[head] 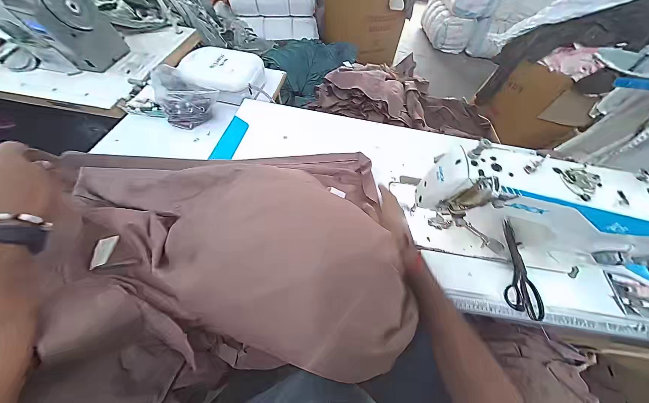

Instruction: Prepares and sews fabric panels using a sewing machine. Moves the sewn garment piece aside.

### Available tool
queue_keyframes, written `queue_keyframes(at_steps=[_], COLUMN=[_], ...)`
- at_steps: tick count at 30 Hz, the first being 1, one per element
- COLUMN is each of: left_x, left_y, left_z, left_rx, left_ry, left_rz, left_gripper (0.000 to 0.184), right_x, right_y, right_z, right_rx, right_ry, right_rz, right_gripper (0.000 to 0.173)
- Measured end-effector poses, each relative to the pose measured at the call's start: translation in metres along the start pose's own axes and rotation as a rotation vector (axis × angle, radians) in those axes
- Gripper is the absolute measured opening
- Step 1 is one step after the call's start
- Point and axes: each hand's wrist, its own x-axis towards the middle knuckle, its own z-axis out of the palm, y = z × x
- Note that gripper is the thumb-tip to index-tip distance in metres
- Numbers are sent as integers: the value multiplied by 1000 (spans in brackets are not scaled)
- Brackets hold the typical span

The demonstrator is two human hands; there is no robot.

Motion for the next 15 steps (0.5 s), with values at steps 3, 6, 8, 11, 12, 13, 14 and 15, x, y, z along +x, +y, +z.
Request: queue_keyframes(at_steps=[3,6,8,11,12,13,14,15], left_x=[-5,-116,-210,-244,-227,-200,-174,-150], left_y=[17,108,153,162,156,150,144,137], left_z=[35,53,78,149,176,194,205,208], left_rx=[-96,-287,-326,-20,7,9,-31,-74], left_ry=[218,-92,-425,-657,-545,-450,-397,-396], left_rz=[687,1029,1125,1074,1096,1153,1237,1325], left_gripper=[48,44,52,98,102,100,94,87], right_x=[-61,-95,-95,-96,-107,-119,-132,-144], right_y=[16,25,25,33,41,52,66,76], right_z=[32,72,87,74,65,58,51,48], right_rx=[-51,-270,-469,-431,-406,-403,-407,-445], right_ry=[250,270,308,392,387,356,292,222], right_rz=[-134,-206,-197,-162,-194,-268,-355,-412], right_gripper=[32,40,45,38,36,35,36,42])
